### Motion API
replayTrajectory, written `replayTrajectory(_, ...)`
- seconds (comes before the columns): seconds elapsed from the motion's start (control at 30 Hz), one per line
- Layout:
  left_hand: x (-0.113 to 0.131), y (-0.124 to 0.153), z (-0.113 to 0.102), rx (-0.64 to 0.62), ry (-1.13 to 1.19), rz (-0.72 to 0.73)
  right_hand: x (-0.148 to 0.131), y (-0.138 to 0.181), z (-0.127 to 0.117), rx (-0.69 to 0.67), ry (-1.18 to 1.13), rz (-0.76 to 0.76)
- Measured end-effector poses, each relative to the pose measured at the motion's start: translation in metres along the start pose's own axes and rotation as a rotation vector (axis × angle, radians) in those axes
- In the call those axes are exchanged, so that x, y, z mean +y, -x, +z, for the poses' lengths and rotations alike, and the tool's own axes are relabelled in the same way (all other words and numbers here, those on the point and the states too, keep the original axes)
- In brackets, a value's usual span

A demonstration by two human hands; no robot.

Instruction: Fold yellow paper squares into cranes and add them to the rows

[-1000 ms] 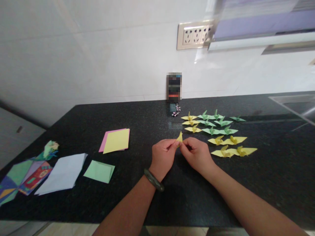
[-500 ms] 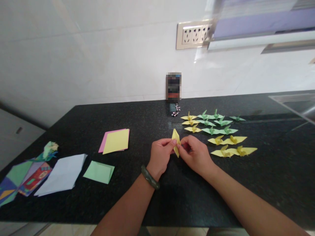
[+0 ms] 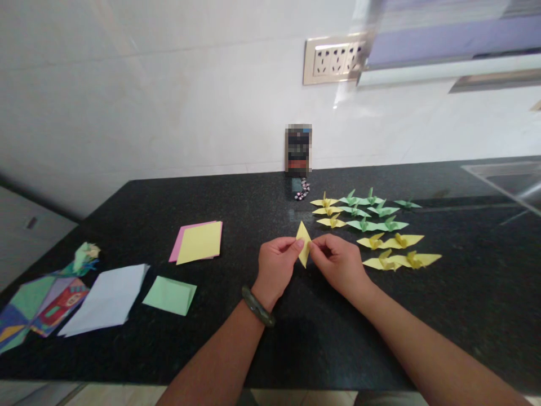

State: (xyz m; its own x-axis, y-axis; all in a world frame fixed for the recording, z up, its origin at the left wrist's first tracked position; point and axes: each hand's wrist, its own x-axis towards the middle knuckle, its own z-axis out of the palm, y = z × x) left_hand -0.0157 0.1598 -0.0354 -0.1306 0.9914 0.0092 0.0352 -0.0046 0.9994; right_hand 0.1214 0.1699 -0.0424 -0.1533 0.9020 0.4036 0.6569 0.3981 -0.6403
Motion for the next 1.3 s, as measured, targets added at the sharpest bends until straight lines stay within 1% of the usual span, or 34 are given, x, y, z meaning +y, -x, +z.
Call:
replayTrajectory(0.17,0.001,0.003,0.000,-0.030,-0.126,0.067,0.000,-0.001,0.002,0.017,0.110,-0.026)
replayTrajectory(0.27,-0.005,0.004,0.002,-0.052,-0.110,0.067,-0.001,-0.001,0.005,0.039,0.223,-0.038)
replayTrajectory(0.37,-0.009,0.003,0.005,-0.059,0.024,-0.005,-0.004,0.000,0.007,0.044,0.242,-0.064)
replayTrajectory(0.5,-0.006,0.000,0.007,-0.030,0.291,-0.144,-0.007,0.001,0.005,0.040,0.136,-0.149)
replayTrajectory(0.6,-0.003,-0.002,0.007,-0.019,0.435,-0.221,-0.006,0.002,0.003,0.026,0.099,-0.231)
replayTrajectory(0.67,-0.003,-0.003,0.005,-0.012,0.490,-0.254,-0.005,0.002,0.002,-0.006,0.105,-0.280)
replayTrajectory(0.77,-0.004,-0.005,0.003,0.000,0.515,-0.276,-0.004,0.003,-0.001,-0.095,0.157,-0.317)
replayTrajectory(0.93,-0.004,-0.007,0.000,0.020,0.513,-0.302,-0.009,0.002,-0.005,-0.210,0.267,-0.310)
replayTrajectory(1.13,-0.001,-0.008,-0.002,-0.018,0.568,-0.299,-0.012,0.003,-0.006,-0.280,0.325,-0.310)
replayTrajectory(1.23,-0.001,-0.009,-0.003,-0.029,0.582,-0.301,-0.012,0.004,-0.007,-0.312,0.286,-0.299)
replayTrajectory(1.3,-0.001,-0.009,-0.003,-0.036,0.603,-0.307,-0.011,0.004,-0.007,-0.313,0.157,-0.281)
